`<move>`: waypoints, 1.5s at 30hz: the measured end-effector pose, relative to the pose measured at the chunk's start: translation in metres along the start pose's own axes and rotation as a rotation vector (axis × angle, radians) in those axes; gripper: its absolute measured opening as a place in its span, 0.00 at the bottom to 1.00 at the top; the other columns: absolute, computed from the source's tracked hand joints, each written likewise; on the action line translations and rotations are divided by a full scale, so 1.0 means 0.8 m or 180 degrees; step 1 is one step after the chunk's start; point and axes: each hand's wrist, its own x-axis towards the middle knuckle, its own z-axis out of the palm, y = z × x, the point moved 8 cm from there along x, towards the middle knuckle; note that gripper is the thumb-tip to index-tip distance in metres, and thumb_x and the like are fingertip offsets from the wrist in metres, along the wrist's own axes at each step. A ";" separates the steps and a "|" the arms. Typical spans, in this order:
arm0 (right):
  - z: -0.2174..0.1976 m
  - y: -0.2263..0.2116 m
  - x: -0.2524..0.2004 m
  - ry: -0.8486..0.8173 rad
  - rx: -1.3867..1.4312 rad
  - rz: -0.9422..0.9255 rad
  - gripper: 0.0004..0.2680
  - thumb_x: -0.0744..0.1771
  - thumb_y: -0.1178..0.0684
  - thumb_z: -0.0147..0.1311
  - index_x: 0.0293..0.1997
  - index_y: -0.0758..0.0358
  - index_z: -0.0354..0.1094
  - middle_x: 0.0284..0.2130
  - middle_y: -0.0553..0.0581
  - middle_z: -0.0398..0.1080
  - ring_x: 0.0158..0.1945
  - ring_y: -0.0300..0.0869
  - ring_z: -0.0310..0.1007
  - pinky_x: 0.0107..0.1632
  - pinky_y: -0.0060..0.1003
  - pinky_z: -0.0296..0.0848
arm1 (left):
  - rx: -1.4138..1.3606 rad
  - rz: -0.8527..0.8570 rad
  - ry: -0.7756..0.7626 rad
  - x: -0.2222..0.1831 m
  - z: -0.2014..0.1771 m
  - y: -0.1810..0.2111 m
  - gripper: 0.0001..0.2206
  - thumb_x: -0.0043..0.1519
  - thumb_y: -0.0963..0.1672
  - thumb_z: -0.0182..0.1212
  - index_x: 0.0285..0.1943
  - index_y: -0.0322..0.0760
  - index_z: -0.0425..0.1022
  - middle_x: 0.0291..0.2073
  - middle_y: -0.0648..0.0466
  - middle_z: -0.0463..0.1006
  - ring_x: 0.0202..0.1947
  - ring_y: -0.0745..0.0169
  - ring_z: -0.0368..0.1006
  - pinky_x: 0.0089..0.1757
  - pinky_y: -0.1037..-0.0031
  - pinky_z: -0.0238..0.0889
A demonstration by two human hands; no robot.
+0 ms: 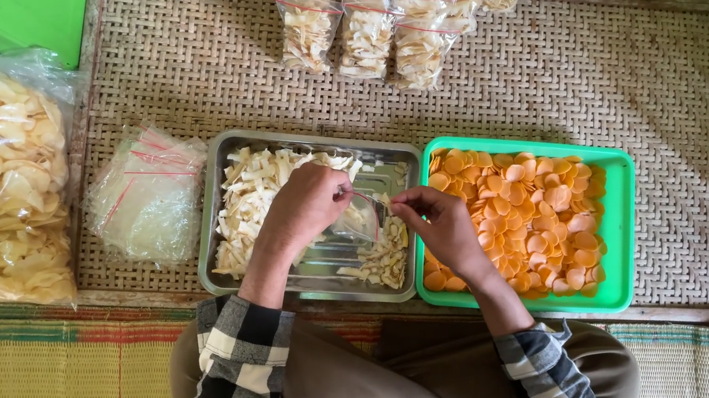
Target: Manually filling small plastic bags with white chips from a metal tray
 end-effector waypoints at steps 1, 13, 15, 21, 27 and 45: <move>0.005 -0.007 -0.003 0.0001 0.0000 0.0001 0.03 0.66 0.59 0.64 0.42 0.63 0.79 0.27 0.53 0.77 0.32 0.33 0.69 0.40 0.30 0.76 | 0.0000 0.0001 -0.0001 0.000 0.000 0.002 0.03 0.60 0.37 0.62 0.37 0.33 0.82 0.27 0.39 0.82 0.32 0.41 0.82 0.40 0.61 0.76; 0.037 -0.084 -0.027 0.0318 -0.1086 -0.1618 0.03 0.66 0.60 0.64 0.41 0.61 0.79 0.26 0.55 0.76 0.26 0.43 0.75 0.33 0.34 0.77 | 0.0034 0.0029 0.0042 0.001 0.000 0.007 0.05 0.60 0.39 0.64 0.40 0.34 0.83 0.27 0.37 0.82 0.35 0.34 0.81 0.41 0.53 0.75; 0.038 -0.084 -0.029 0.0354 -0.1238 -0.1687 0.03 0.66 0.60 0.64 0.41 0.61 0.79 0.25 0.53 0.74 0.27 0.43 0.75 0.32 0.36 0.77 | 0.0060 0.0062 0.0071 0.000 -0.001 0.007 0.05 0.60 0.40 0.63 0.40 0.35 0.83 0.27 0.37 0.82 0.34 0.35 0.81 0.41 0.54 0.75; 0.041 -0.082 -0.029 0.0335 -0.1120 -0.1605 0.04 0.66 0.59 0.64 0.42 0.61 0.79 0.24 0.54 0.73 0.26 0.44 0.75 0.29 0.38 0.75 | 0.0095 0.0055 0.0026 -0.002 -0.001 0.006 0.06 0.61 0.39 0.62 0.43 0.34 0.84 0.29 0.37 0.83 0.34 0.37 0.81 0.41 0.56 0.75; -0.025 -0.079 -0.006 0.0719 -0.0956 -0.1470 0.03 0.67 0.62 0.63 0.42 0.63 0.79 0.27 0.57 0.77 0.27 0.44 0.76 0.31 0.31 0.73 | 0.0211 0.0031 0.0058 -0.008 -0.009 0.001 0.06 0.62 0.40 0.62 0.42 0.34 0.84 0.30 0.38 0.83 0.32 0.41 0.82 0.41 0.59 0.75; 0.092 0.085 -0.029 -0.0555 -0.3787 -0.1411 0.16 0.60 0.53 0.65 0.51 0.52 0.67 0.39 0.51 0.65 0.46 0.46 0.65 0.46 0.44 0.61 | 0.0064 0.0046 -0.0038 -0.008 -0.020 0.010 0.04 0.61 0.38 0.60 0.39 0.31 0.81 0.28 0.38 0.82 0.31 0.38 0.81 0.39 0.56 0.74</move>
